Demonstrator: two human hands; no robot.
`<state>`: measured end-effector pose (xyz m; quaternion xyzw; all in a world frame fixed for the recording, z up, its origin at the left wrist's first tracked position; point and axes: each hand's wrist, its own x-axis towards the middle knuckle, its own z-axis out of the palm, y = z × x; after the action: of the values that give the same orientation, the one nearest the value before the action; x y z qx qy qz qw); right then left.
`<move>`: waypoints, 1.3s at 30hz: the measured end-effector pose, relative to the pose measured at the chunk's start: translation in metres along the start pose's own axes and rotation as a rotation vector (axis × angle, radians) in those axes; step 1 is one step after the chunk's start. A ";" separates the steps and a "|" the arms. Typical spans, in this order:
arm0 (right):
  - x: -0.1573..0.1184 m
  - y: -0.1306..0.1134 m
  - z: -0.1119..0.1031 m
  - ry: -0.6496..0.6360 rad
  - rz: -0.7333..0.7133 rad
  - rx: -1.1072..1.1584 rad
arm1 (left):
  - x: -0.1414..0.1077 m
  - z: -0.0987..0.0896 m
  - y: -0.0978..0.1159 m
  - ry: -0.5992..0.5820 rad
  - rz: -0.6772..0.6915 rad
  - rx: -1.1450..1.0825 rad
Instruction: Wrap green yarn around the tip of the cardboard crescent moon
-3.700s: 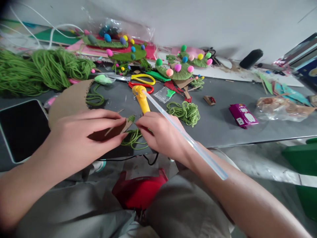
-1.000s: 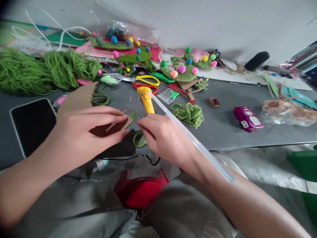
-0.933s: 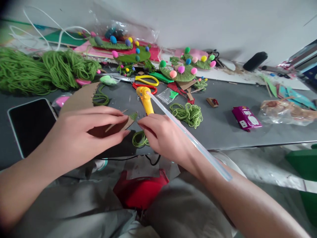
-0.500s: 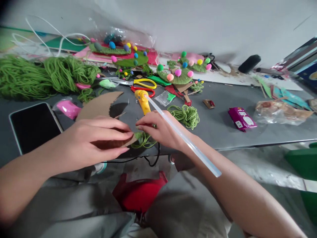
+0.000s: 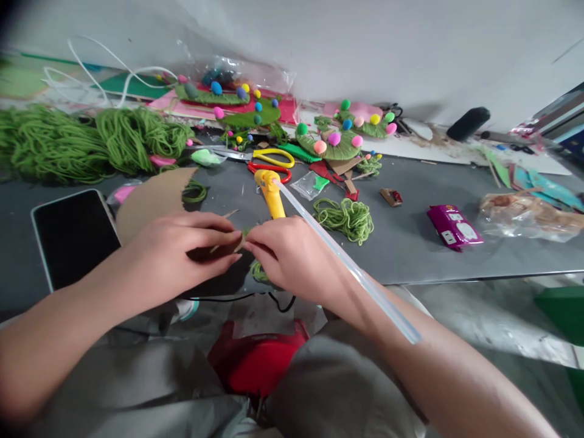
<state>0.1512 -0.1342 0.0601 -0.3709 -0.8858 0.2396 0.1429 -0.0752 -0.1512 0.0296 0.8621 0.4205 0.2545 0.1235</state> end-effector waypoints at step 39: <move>-0.003 0.014 0.007 0.174 -0.031 0.194 | -0.004 0.027 0.014 0.062 -0.013 -0.025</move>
<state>0.1587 -0.1298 0.0463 -0.3611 -0.8482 0.2890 0.2580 -0.0530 -0.1630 0.0115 0.8494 0.4264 0.2858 0.1228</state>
